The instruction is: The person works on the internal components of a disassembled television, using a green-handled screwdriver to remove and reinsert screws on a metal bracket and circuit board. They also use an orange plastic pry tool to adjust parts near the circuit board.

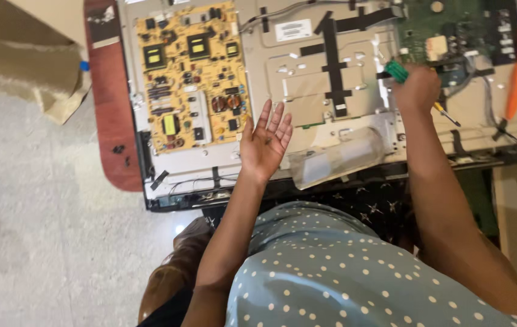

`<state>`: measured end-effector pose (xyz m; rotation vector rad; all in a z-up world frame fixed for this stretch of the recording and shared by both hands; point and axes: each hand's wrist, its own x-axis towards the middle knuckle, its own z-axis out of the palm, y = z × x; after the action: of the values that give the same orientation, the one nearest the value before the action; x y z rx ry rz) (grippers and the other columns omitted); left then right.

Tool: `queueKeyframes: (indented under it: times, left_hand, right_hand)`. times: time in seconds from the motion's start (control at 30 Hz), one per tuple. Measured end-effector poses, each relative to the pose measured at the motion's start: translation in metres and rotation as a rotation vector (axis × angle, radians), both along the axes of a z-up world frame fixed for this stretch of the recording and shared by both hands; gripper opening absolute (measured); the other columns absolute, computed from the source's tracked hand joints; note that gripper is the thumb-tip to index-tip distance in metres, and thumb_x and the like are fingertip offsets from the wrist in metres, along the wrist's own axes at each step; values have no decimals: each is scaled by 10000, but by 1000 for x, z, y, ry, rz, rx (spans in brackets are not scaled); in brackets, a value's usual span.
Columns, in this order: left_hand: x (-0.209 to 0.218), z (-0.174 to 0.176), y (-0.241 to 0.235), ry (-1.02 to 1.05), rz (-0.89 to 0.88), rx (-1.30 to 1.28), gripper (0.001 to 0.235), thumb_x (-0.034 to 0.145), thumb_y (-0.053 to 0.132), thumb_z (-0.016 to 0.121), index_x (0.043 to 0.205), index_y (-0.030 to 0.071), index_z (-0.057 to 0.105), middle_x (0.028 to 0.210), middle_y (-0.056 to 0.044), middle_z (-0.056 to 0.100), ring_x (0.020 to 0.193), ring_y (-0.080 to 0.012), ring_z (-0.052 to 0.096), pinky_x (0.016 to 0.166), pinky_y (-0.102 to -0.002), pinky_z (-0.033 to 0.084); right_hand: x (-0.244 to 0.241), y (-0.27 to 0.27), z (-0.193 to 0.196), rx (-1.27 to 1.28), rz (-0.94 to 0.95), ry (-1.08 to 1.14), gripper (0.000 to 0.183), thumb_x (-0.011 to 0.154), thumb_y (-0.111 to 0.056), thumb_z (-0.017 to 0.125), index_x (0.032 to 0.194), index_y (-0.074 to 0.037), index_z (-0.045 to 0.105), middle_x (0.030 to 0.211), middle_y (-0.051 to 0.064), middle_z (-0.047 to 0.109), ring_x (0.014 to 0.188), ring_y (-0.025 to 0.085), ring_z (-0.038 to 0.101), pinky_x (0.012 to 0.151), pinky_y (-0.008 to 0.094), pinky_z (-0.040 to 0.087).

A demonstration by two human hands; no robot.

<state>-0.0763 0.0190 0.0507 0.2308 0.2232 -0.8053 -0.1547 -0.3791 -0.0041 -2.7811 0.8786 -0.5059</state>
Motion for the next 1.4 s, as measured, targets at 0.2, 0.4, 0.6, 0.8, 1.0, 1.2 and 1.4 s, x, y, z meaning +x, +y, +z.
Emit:
queueKeyframes:
  times: [0.2,0.4,0.6,0.8,1.0,1.2,1.4]
  left_hand:
    - [-19,49,-12,-22,-62,-331,724,1078,603,356,1636,144,307,1713,-134,254,1581,-304,254,1283,-453,275]
    - [-17,55,-23,-35,-53,-308,753,1085,632,317,1662,151,266,1735,-127,225,1604,-282,214,1292,-440,240]
    - [-18,36,-30,-112,-112,-632,770,1150,632,288,1711,104,273,1763,-174,258,1628,-313,285,1203,-415,420]
    - [-18,29,-27,13,-27,-356,749,1114,637,275,1666,132,272,1718,-168,249,1583,-305,258,1188,-388,422]
    - [-20,21,-39,-132,-95,-99,710,1051,621,269,1621,199,292,1673,-107,305,1559,-288,276,1197,-391,408]
    - [-10,7,-47,-681,-210,570,673,1081,558,368,1609,141,379,1623,-147,471,1505,-328,425,1194,-432,357]
    - [-29,-6,-39,-1960,-526,1510,587,943,415,642,1467,205,479,1615,-96,437,1517,-336,360,1243,-532,284]
  right_hand:
    - [-31,-26,8,7,-138,-57,262,805,-170,874,1057,-137,811,907,189,732,813,402,695,705,483,543]
    - [-20,45,68,519,217,-175,205,942,-161,854,1118,-98,768,1012,95,746,883,204,700,788,354,561]
    - [4,177,124,600,866,-13,407,739,-199,884,1138,-180,805,938,56,670,853,219,662,783,366,566]
    - [3,215,137,543,849,-164,269,805,-135,845,1070,-158,801,1042,72,683,947,258,690,829,376,560]
    - [-1,215,117,594,773,-140,281,740,-140,845,1012,-110,782,933,80,728,843,256,698,747,373,544]
    - [2,161,121,638,370,11,258,873,-296,844,1063,-133,781,817,83,747,619,233,673,569,345,520]
    - [-8,108,102,435,362,92,266,827,-353,866,975,-137,817,755,105,720,637,264,687,639,384,518]
